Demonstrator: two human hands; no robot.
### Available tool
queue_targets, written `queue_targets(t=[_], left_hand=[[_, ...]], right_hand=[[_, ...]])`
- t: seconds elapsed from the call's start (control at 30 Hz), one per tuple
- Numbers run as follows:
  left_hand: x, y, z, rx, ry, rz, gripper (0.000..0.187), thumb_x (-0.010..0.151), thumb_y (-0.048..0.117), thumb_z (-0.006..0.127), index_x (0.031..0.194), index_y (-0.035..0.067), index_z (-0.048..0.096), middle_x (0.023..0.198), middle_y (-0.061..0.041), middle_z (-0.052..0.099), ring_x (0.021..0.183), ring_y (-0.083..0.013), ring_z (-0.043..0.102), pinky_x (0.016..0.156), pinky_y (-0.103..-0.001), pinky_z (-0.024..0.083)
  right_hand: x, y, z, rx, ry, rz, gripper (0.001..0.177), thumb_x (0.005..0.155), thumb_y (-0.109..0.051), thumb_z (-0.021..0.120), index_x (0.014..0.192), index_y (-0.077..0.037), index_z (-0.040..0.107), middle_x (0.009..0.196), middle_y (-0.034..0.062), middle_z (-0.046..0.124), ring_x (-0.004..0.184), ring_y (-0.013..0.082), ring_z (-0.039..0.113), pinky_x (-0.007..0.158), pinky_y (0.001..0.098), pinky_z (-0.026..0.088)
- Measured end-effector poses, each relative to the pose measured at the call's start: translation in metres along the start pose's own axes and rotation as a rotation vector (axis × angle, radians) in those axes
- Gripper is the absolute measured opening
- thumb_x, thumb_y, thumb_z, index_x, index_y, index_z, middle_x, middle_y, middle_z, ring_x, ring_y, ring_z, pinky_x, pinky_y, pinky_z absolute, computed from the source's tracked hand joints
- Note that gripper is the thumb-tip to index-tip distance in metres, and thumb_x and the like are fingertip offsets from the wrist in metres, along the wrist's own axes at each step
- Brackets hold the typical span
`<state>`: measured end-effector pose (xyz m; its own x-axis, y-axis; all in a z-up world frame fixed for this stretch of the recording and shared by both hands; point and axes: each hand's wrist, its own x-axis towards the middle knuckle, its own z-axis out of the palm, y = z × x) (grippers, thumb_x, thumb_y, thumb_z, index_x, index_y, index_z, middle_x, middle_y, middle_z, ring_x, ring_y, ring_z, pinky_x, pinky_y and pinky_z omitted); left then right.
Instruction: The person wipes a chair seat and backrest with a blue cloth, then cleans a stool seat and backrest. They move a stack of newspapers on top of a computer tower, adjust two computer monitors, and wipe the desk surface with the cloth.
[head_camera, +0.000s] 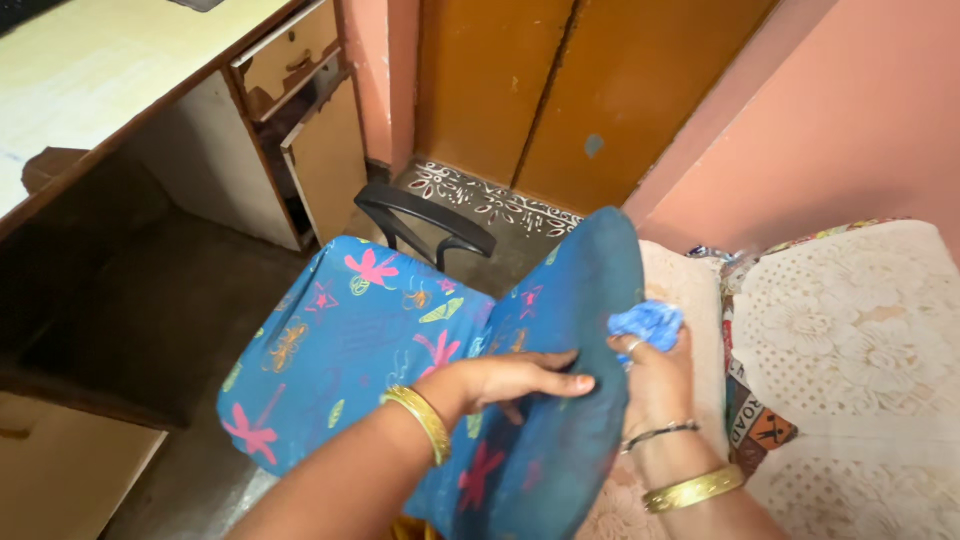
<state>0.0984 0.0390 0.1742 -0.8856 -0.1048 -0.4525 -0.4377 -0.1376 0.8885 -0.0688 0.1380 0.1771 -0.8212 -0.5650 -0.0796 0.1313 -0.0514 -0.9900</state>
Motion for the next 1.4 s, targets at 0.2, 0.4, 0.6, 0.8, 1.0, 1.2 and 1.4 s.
queue_targets(t=[0.2,0.4,0.6,0.8,1.0,1.2,1.4], left_hand=[[-0.029,-0.006,-0.030,0.170,-0.091,-0.042,0.124,0.065,0.070,0.072,0.160,0.006,0.024,0.165,-0.017,0.031,0.151,-0.0332,0.033,0.102,-0.059,0.046],[-0.079,0.003,-0.046,0.151,0.005,-0.015,0.135,0.062,0.063,0.079,0.162,0.005,0.010,0.163,-0.019,0.029,0.145,-0.0330,0.037,0.103,-0.054,0.050],[-0.137,0.025,-0.047,0.240,0.270,0.063,0.139,0.061,0.054,0.081,0.163,0.007,0.000,0.137,-0.024,0.063,0.116,-0.0343,0.066,0.095,-0.041,0.052],[-0.163,0.028,-0.069,0.314,0.439,0.190,0.128,0.055,0.029,0.078,0.162,0.006,0.013,0.124,-0.023,0.069,0.108,-0.0312,0.070,0.091,-0.035,0.055],[-0.149,0.018,-0.076,0.389,0.439,0.291,0.128,0.056,0.029,0.078,0.162,-0.002,0.012,0.124,-0.029,0.067,0.112,-0.0337,0.068,0.095,-0.033,0.053],[-0.146,0.026,-0.074,0.535,0.335,0.259,0.133,0.057,0.036,0.077,0.161,-0.007,0.006,0.116,-0.032,0.068,0.106,-0.0377,0.069,0.089,-0.036,0.055],[-0.163,0.027,-0.089,0.501,0.373,0.285,0.133,0.055,0.035,0.076,0.163,-0.002,0.008,0.112,-0.031,0.069,0.102,-0.0386,0.071,0.087,-0.037,0.056]], right_hand=[[-0.048,-0.001,0.041,0.107,0.021,0.035,0.062,0.075,0.014,0.059,0.131,-0.013,0.052,0.109,0.0032,0.061,0.097,0.0170,0.063,0.085,0.0319,0.053],[-0.059,-0.013,0.096,0.154,-0.046,0.007,0.060,0.076,0.012,0.058,0.130,-0.012,0.049,0.109,0.0027,0.060,0.098,0.0158,0.062,0.086,0.0312,0.053],[-0.054,-0.020,0.158,0.237,-0.153,-0.038,0.059,0.076,0.012,0.059,0.129,-0.012,0.048,0.107,0.0036,0.059,0.098,0.0176,0.060,0.088,0.0314,0.051],[-0.047,-0.020,0.197,0.123,-0.313,-0.253,0.064,0.077,0.008,0.065,0.135,-0.013,0.047,0.117,0.0008,0.056,0.106,0.0166,0.057,0.094,0.0301,0.050],[0.006,-0.023,0.204,-0.149,-0.306,-0.414,0.063,0.072,0.011,0.069,0.130,-0.007,0.055,0.119,0.0058,0.058,0.105,0.0184,0.059,0.088,0.0331,0.051],[0.025,-0.035,0.202,-0.109,-0.219,-0.267,0.064,0.071,0.013,0.065,0.130,-0.011,0.056,0.111,0.0030,0.062,0.097,0.0161,0.064,0.079,0.0291,0.056],[0.021,-0.037,0.223,-0.071,-0.231,-0.281,0.065,0.070,0.017,0.062,0.129,-0.010,0.057,0.111,0.0027,0.062,0.098,0.0153,0.064,0.078,0.0281,0.057]])
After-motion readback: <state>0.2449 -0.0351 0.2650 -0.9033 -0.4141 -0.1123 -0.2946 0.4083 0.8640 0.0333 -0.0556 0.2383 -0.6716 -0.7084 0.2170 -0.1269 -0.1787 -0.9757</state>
